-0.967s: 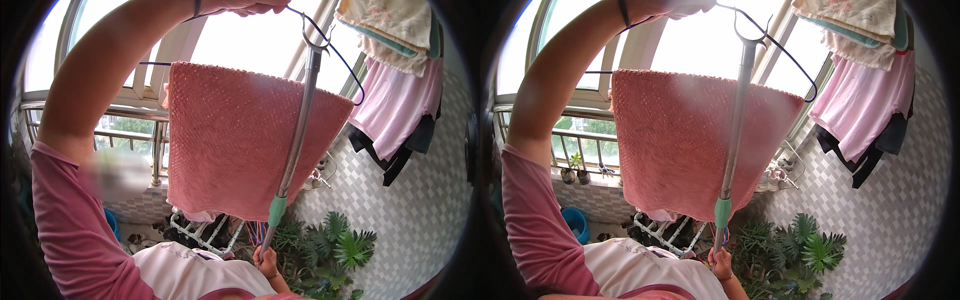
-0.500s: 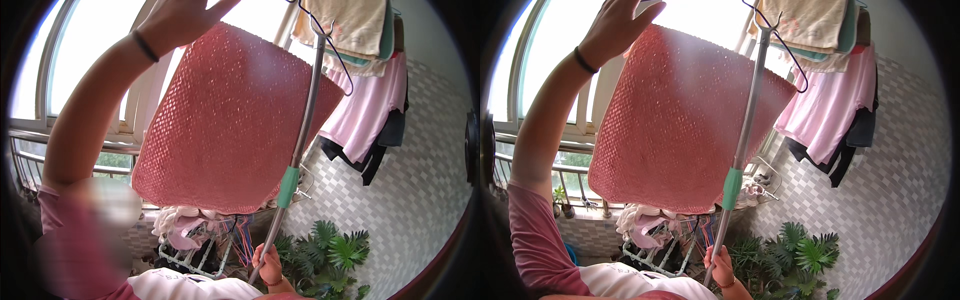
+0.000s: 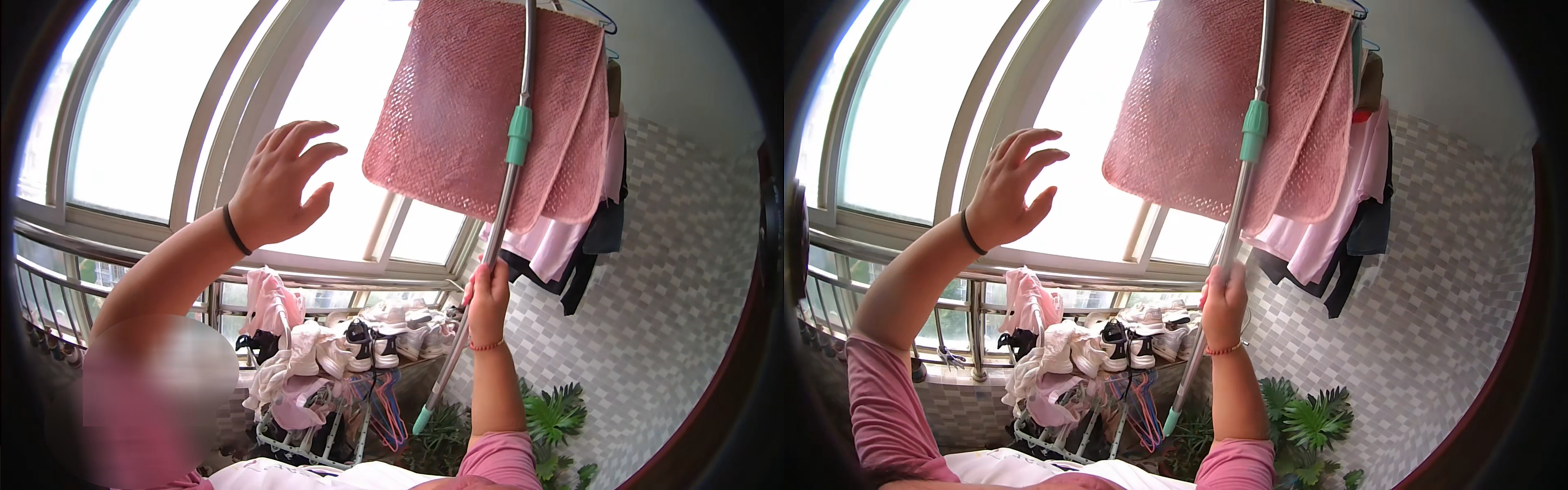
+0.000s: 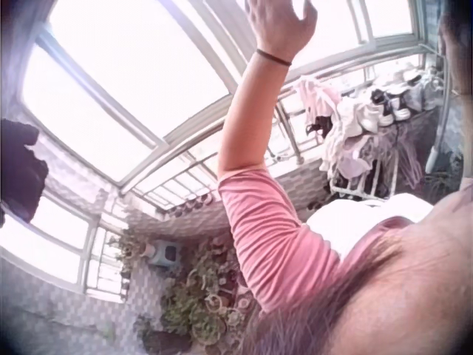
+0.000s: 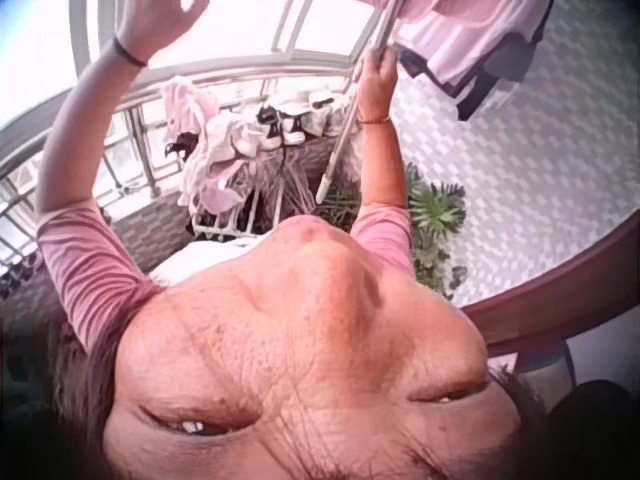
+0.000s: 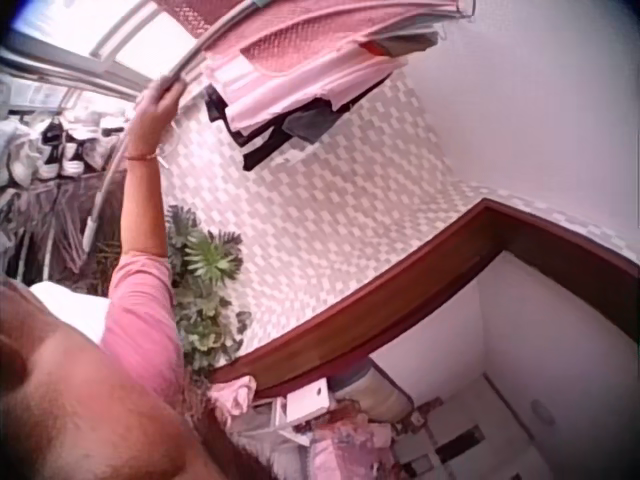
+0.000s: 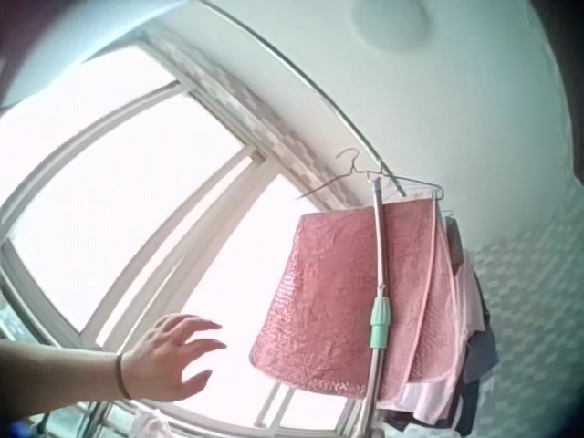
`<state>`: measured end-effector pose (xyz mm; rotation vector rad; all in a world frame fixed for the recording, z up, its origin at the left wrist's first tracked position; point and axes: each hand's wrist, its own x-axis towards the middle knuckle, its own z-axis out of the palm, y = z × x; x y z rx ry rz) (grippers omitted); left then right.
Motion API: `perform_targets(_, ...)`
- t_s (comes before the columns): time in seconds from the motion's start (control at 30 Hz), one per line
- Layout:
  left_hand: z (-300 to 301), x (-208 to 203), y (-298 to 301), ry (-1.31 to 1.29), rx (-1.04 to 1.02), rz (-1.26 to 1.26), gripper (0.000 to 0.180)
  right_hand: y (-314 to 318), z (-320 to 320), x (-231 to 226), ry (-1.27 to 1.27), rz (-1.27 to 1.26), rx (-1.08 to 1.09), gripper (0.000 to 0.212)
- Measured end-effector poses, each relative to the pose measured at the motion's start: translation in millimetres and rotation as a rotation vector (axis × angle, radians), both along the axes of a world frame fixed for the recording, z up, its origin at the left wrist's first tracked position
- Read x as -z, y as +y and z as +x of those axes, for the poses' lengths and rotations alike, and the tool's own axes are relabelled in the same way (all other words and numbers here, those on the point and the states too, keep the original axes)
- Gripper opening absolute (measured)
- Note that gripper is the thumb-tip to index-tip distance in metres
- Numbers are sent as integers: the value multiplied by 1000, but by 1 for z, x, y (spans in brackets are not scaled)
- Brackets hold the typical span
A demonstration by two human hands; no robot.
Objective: The person places clothes and a towel onto hangers, then uses a reacher tool to hang them on a high rack on a balcony before picking up shoes and a bucket.
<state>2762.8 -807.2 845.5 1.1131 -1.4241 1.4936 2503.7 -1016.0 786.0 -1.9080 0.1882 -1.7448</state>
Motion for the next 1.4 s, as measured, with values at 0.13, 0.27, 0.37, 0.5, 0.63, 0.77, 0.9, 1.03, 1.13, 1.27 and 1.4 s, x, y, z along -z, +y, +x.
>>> perform_targets(0.13,4,20,8,-11,75,124,36,-4,13,-73,-58,-59,101,19)
perform_targets(0.27,18,40,17,-69,120,133,32,0,32,-127,-128,-54,170,19)
perform_targets(0.37,27,54,24,-19,76,182,29,-2,51,-161,-187,-52,194,21)
perform_targets(0.5,34,72,25,31,64,253,28,-4,53,-212,-218,-17,213,28)
perform_targets(0.63,42,90,38,71,47,289,25,2,76,-243,-223,16,215,32)
perform_targets(0.77,45,99,37,93,77,340,26,-3,84,-254,-169,53,341,38)
perform_targets(0.9,42,105,42,103,75,361,26,4,92,-240,-211,90,301,31)
perform_targets(1.03,33,111,30,110,111,368,21,-12,92,-218,-198,131,224,28)
perform_targets(1.13,27,119,12,114,158,407,22,-12,90,-200,-189,142,143,22)
perform_targets(1.27,8,129,-8,108,193,450,23,-11,80,-185,-152,103,74,18)
perform_targets(1.4,-11,138,-26,114,225,564,27,3,60,-166,-111,52,-5,20)
